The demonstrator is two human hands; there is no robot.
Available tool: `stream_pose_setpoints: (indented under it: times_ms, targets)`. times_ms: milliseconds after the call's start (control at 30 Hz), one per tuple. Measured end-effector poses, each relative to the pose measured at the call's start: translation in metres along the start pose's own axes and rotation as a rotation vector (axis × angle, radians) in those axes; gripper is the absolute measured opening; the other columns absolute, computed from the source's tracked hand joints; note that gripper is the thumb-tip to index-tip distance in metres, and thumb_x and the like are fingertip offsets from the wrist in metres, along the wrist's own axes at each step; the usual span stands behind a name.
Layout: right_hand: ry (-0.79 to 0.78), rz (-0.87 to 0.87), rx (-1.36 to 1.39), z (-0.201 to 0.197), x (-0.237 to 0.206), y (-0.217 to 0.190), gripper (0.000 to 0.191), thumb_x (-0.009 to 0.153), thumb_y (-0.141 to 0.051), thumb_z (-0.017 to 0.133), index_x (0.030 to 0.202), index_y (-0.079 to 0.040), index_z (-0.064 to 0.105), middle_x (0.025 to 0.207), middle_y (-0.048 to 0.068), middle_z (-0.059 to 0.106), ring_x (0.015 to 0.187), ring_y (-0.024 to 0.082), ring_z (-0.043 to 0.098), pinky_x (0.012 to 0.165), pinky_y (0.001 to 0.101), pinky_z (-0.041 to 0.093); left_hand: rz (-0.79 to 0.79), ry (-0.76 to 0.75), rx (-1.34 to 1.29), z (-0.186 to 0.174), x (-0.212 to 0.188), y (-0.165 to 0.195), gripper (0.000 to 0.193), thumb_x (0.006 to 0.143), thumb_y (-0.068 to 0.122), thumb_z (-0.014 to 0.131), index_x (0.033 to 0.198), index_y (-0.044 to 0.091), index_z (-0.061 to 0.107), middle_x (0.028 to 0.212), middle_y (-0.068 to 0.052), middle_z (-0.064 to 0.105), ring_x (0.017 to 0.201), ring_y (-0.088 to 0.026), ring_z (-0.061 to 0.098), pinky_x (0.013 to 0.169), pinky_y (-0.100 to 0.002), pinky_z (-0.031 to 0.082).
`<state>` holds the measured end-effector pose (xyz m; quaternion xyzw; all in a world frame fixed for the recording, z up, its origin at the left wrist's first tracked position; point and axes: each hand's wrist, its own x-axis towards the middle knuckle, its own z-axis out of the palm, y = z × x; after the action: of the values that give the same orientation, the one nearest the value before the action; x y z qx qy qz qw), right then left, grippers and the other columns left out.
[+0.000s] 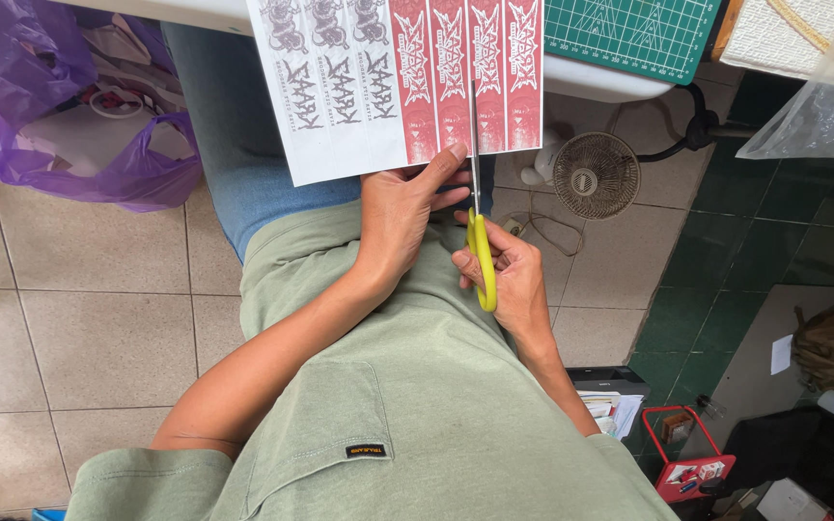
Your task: The person applies green tape to the edges of a printed sticker sheet, peels off the backing, and then uses yellow scissors to cut the sheet into individual strips. The person discards the backing into a purple bag and continues cutting the remaining stickers.
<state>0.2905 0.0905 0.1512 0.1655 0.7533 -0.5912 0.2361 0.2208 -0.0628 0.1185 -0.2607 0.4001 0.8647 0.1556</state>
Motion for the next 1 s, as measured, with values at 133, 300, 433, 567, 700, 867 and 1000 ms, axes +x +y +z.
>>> stream_pose_setpoints:
  times_ms: [133,300,433,567,700,867,1000]
  targets:
    - [0.004,0.013,0.008,0.0002,-0.0006,-0.0025,0.061,0.085,-0.027,0.082,0.137,0.001,0.064,0.076,0.0,0.066,0.061,0.007,0.063,0.055,0.0207,0.05,0.003,0.0,0.002,-0.0001,0.0,0.0001,0.025,0.093,0.015,0.075,0.11,-0.003,0.074,0.096,-0.011,0.076,0.083,-0.015,0.074,0.067,-0.024,0.064]
    - [0.008,0.022,0.016,0.0005,-0.0018,-0.0045,0.063,0.085,-0.028,0.082,0.137,0.002,0.064,0.075,0.0,0.066,0.06,0.007,0.063,0.055,0.0203,0.051,0.005,0.0,0.016,0.0005,-0.0005,0.0008,0.025,0.093,0.015,0.075,0.11,-0.003,0.074,0.096,-0.011,0.076,0.082,-0.015,0.074,0.067,-0.024,0.064]
    - [-0.007,0.01,0.038,0.0004,-0.0031,-0.0056,0.062,0.086,-0.027,0.081,0.138,0.002,0.063,0.077,0.0,0.065,0.061,0.007,0.063,0.057,0.0202,0.051,0.003,-0.005,0.017,0.0014,-0.0011,0.0027,0.025,0.093,0.015,0.075,0.11,-0.003,0.074,0.096,-0.011,0.076,0.082,-0.014,0.074,0.067,-0.024,0.064]
    - [-0.017,0.011,0.063,0.0002,-0.0046,-0.006,0.062,0.087,-0.026,0.081,0.139,0.003,0.062,0.078,0.0,0.065,0.061,0.007,0.063,0.057,0.0202,0.051,-0.004,0.001,0.017,0.0018,-0.0024,0.0044,0.024,0.093,0.015,0.075,0.11,-0.003,0.074,0.095,-0.01,0.075,0.081,-0.014,0.074,0.067,-0.024,0.064]
    - [-0.009,-0.004,0.046,0.0005,-0.0049,-0.006,0.061,0.087,-0.025,0.081,0.138,0.003,0.063,0.077,0.0,0.065,0.061,0.007,0.063,0.056,0.0205,0.053,-0.013,0.002,0.012,0.0022,-0.0035,0.0051,0.024,0.093,0.015,0.075,0.11,-0.002,0.074,0.096,-0.01,0.075,0.082,-0.014,0.073,0.068,-0.024,0.064]
    - [-0.01,0.025,0.079,0.0003,-0.0059,-0.008,0.061,0.087,-0.024,0.081,0.138,0.004,0.062,0.077,0.001,0.066,0.06,0.007,0.063,0.056,0.02,0.051,-0.024,0.006,0.011,0.0024,-0.0046,0.0056,0.024,0.093,0.015,0.075,0.11,-0.002,0.074,0.096,-0.01,0.075,0.082,-0.014,0.074,0.068,-0.024,0.064]
    - [-0.009,0.029,0.075,0.0006,-0.0076,-0.0105,0.061,0.086,-0.023,0.081,0.137,0.004,0.063,0.076,0.001,0.066,0.059,0.007,0.063,0.055,0.0201,0.051,-0.023,-0.002,-0.005,0.0017,-0.0055,0.0062,0.025,0.093,0.015,0.076,0.11,-0.003,0.075,0.097,-0.01,0.076,0.084,-0.014,0.074,0.069,-0.024,0.064]
